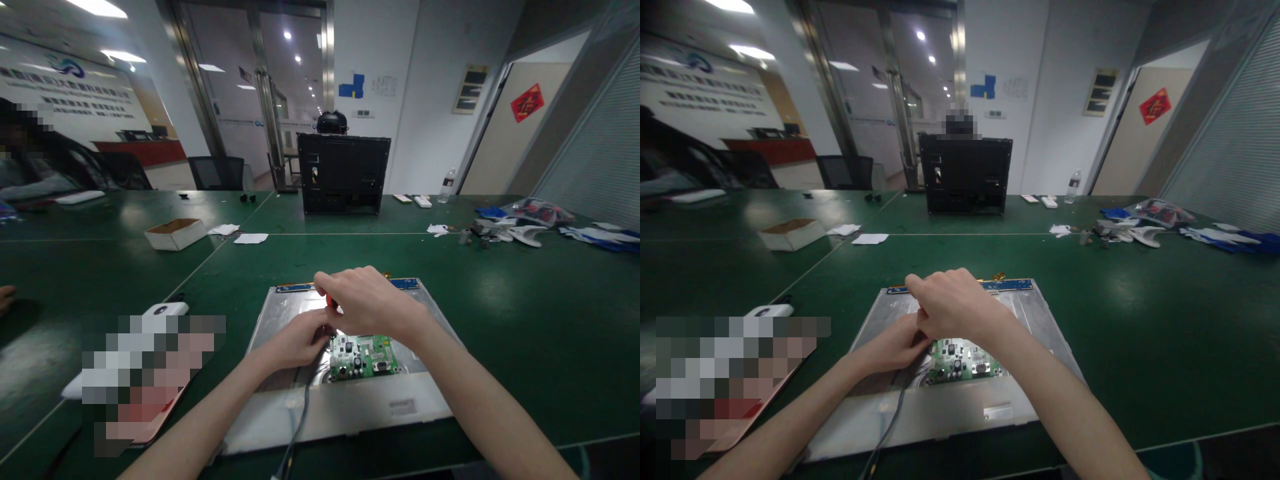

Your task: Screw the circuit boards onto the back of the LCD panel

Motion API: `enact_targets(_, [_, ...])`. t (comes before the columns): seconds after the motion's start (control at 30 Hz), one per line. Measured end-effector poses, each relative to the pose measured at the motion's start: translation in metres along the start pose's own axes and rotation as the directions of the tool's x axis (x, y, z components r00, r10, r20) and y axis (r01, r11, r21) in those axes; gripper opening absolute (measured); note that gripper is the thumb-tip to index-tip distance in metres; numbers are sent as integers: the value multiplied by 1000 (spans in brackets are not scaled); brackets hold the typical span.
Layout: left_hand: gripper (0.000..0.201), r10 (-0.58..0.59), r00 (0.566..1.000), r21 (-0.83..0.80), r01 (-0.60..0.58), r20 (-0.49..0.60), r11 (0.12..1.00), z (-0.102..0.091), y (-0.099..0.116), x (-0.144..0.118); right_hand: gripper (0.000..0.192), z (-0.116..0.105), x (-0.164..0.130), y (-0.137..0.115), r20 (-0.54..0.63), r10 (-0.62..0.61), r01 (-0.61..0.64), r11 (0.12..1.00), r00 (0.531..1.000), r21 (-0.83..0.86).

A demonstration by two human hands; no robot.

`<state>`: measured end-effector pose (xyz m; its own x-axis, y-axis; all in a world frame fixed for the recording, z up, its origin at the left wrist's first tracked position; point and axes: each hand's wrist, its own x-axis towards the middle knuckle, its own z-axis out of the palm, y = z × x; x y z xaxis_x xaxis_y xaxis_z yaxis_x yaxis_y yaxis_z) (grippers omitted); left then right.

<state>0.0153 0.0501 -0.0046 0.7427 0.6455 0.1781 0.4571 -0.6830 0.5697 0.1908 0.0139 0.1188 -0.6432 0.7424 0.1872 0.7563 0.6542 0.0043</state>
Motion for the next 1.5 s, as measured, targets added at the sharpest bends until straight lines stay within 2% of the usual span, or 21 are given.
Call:
enact_targets(0.13, [9, -20, 1000, 14, 20, -7, 1000, 0, 2, -1, 19, -2, -1, 0, 12, 15, -15, 1000, 1000, 18])
enact_targets(0.3, [11, -54, 998, 64, 53, 22, 997, 0, 1, -2, 29, -1, 3, 3, 20, 83, -82, 996, 996, -14])
enact_targets(0.43, [11, -14, 999, 41, 13, 31, 999, 0, -3, -1, 17, 0, 4, 2, 25, 64, -64, 998, 998, -28])
enact_targets(0.63, [8, 17, 1000, 3, -17, -6, 1000, -1, -1, 0, 22, -1, -2, 0, 11, -15, 15, 999, 1000, 36])
enact_targets(0.9, [10, -28, 999, 85, 26, 23, 996, -2, 2, -2, 24, -3, 3, 2, 30, 88, -87, 996, 996, -17])
enact_targets(1.07, [10, 1, 1000, 34, -2, 24, 999, -1, -1, -1, 16, -1, 3, 2, 19, 52, -52, 998, 998, -32])
enact_targets(1.23, [10, 5, 1000, 11, -5, 11, 1000, 1, -3, -1, 20, 0, -1, 1, -11, 9, -8, 1000, 1000, 18])
enact_targets(1.4, [10, -28, 999, 54, 27, 30, 998, 1, -2, -2, 22, 0, 2, 3, 9, 61, -61, 998, 998, -10])
enact_targets(1.5, [11, -19, 1000, 47, 18, 21, 999, 1, -3, -2, 15, 0, 3, 2, 2, 58, -58, 998, 998, -15])
